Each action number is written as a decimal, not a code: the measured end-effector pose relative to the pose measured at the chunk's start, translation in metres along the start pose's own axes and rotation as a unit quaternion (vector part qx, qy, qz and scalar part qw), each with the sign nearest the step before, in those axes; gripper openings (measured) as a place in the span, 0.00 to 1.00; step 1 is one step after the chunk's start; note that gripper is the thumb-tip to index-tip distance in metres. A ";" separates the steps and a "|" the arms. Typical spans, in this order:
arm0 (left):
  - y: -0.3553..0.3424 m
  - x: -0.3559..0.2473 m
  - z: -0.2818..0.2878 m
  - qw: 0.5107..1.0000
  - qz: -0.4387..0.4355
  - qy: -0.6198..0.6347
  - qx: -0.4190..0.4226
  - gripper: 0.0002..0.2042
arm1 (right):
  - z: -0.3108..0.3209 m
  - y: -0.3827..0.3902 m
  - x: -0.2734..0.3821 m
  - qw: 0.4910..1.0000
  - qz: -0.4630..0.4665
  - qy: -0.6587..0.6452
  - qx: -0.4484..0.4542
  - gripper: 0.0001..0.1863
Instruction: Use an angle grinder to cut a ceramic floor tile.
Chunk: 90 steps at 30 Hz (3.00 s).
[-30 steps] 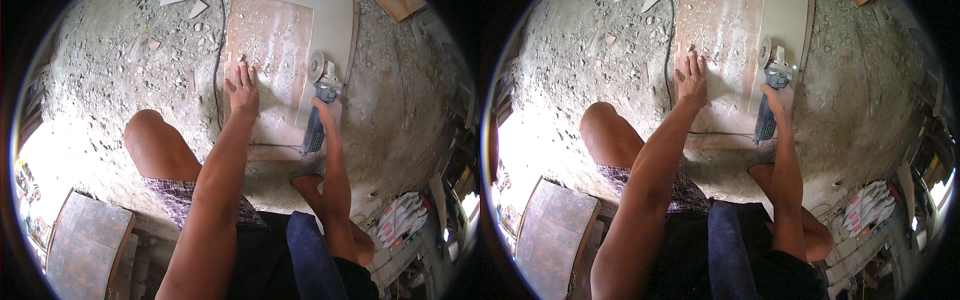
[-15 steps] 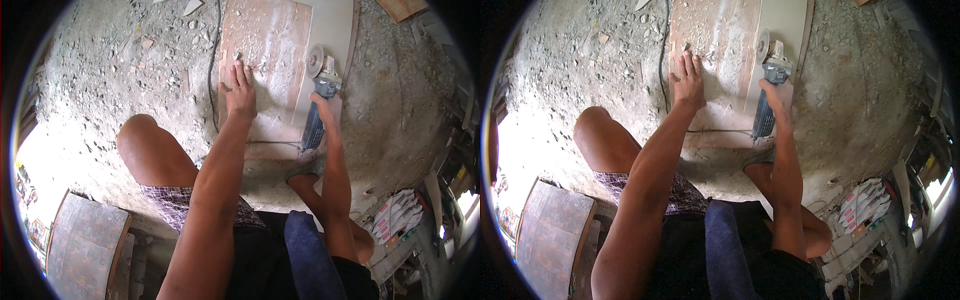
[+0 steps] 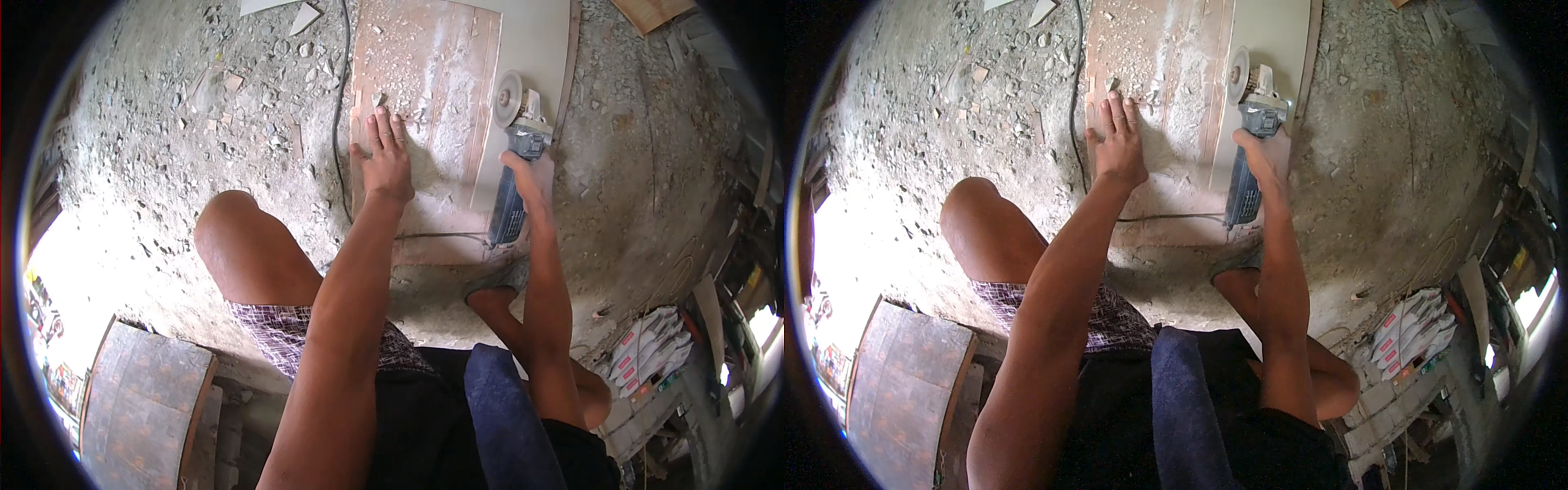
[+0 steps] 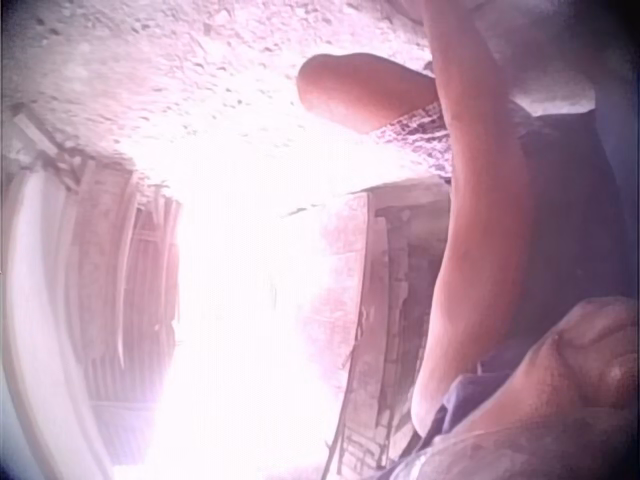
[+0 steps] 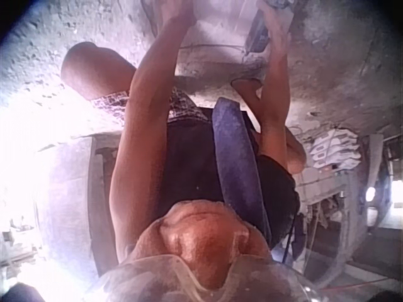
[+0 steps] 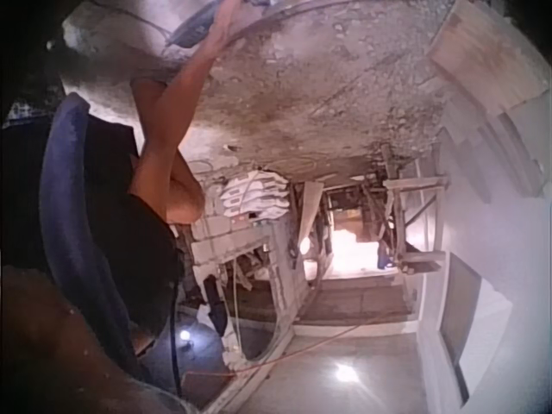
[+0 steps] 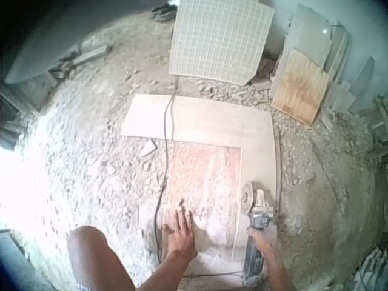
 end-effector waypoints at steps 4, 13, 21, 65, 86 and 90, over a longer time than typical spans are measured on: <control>-0.002 -0.001 0.000 1.000 -0.002 0.001 -0.012 0.51 | 0.003 -0.004 -0.001 1.000 -0.006 0.021 -0.011 0.22; 0.001 -0.001 0.000 1.000 0.003 0.004 0.003 0.52 | 0.004 -0.006 0.006 0.999 0.007 0.017 -0.029 0.19; 0.004 0.000 0.005 1.000 0.008 -0.001 0.007 0.52 | 0.004 -0.006 0.005 1.000 -0.004 0.024 -0.010 0.22; 0.000 0.001 0.000 1.000 0.011 -0.013 0.015 0.50 | 0.005 -0.030 0.031 0.999 0.020 0.021 -0.020 0.19; -0.002 -0.002 -0.001 1.000 0.005 -0.026 0.009 0.50 | 0.005 -0.043 0.027 0.999 -0.013 0.041 -0.011 0.18; -0.005 -0.001 -0.005 1.000 0.007 -0.014 -0.016 0.53 | 0.007 -0.048 0.031 0.999 0.002 0.029 -0.026 0.18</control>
Point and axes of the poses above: each hand's wrist, its own y-axis away from the middle knuckle, its own z-axis out of the back of the hand, x = y × z, the point moved 10 cm from there along -y, towards the middle knuckle, and after that the axes turned 1 degree about x, right-handed, at the moved point
